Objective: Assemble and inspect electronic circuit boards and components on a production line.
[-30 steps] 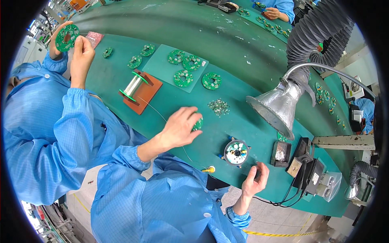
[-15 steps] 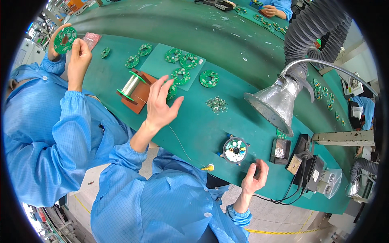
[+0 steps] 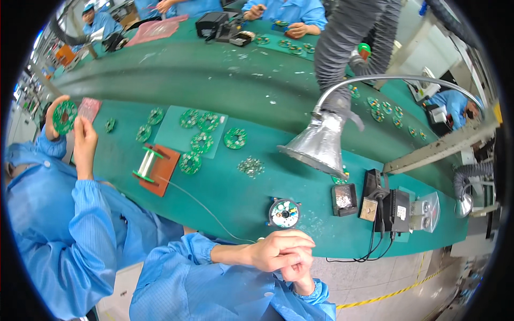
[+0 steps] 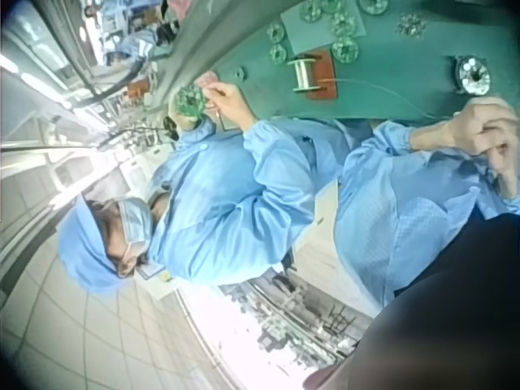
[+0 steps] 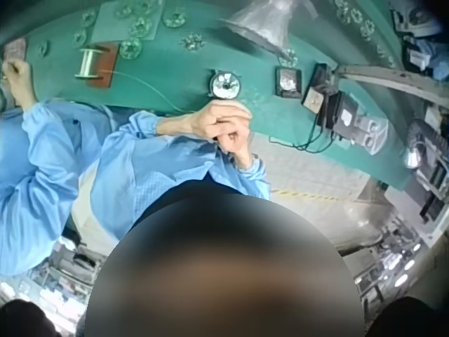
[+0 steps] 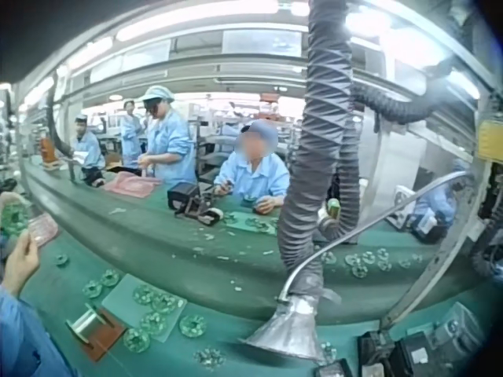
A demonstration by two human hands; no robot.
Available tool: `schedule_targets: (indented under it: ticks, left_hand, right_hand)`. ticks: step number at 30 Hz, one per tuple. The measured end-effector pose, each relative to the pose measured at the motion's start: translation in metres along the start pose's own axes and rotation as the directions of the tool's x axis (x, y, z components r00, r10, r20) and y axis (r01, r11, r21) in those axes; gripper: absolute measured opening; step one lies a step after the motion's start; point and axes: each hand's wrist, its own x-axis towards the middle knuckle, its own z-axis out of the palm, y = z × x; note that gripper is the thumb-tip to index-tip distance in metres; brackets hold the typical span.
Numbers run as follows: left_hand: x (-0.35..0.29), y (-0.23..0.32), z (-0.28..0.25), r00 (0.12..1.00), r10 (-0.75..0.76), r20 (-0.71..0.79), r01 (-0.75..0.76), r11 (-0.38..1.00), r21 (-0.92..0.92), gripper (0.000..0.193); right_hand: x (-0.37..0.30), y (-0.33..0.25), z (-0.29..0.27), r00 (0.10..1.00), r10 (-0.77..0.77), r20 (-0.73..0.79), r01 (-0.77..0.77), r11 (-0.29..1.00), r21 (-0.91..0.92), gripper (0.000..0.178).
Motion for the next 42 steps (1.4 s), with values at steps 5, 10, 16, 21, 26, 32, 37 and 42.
schedule_targets:
  ticks: [5, 10, 16, 21, 26, 32, 37, 42]
  left_hand:
    - [0.009, 0.001, -0.016, 0.977, -0.096, 0.191, 0.114, 0.990, -0.087, 0.041]
    - [0.020, 0.008, -0.026, 0.926, -0.094, 0.365, 0.126, 0.990, -0.065, 0.047]
    - [0.015, 0.014, -0.004, 0.939, -0.257, 0.228, 0.297, 0.941, -0.162, 0.051]
    - [0.011, 0.014, 0.000, 0.949, -0.255, 0.186, 0.285, 0.945, -0.159, 0.049]
    - [0.007, 0.014, -0.008, 0.966, -0.225, 0.123, 0.239, 0.965, -0.112, 0.040]
    - [0.007, 0.000, -0.013, 0.982, -0.072, 0.177, 0.077, 0.997, -0.020, 0.028]
    - [0.006, 0.004, -0.016, 0.973, -0.143, 0.181, 0.165, 0.980, -0.114, 0.026]
    - [0.016, 0.007, -0.020, 0.969, -0.087, 0.233, 0.106, 0.992, -0.071, 0.024]
  right_hand:
    - [-0.018, 0.010, -0.003, 0.985, 0.122, 0.123, -0.131, 0.990, 0.061, 0.013]
    - [0.001, 0.013, 0.023, 0.996, -0.057, 0.071, 0.046, 0.988, 0.147, 0.005]
    - [-0.015, 0.033, 0.037, 0.989, 0.109, 0.095, -0.127, 0.972, 0.197, 0.004]
    - [-0.016, 0.030, 0.038, 0.980, 0.092, 0.176, -0.137, 0.954, 0.266, 0.004]
    - [-0.005, 0.022, 0.036, 0.979, 0.100, 0.179, -0.146, 0.952, 0.268, 0.009]
    - [0.016, -0.008, 0.011, 0.982, -0.169, 0.079, 0.145, 0.959, 0.244, 0.029]
    - [-0.008, 0.003, 0.013, 0.967, -0.132, 0.216, 0.033, 0.912, 0.408, 0.016]
    - [-0.021, 0.021, 0.013, 0.987, 0.027, 0.158, -0.081, 0.934, 0.347, 0.012]
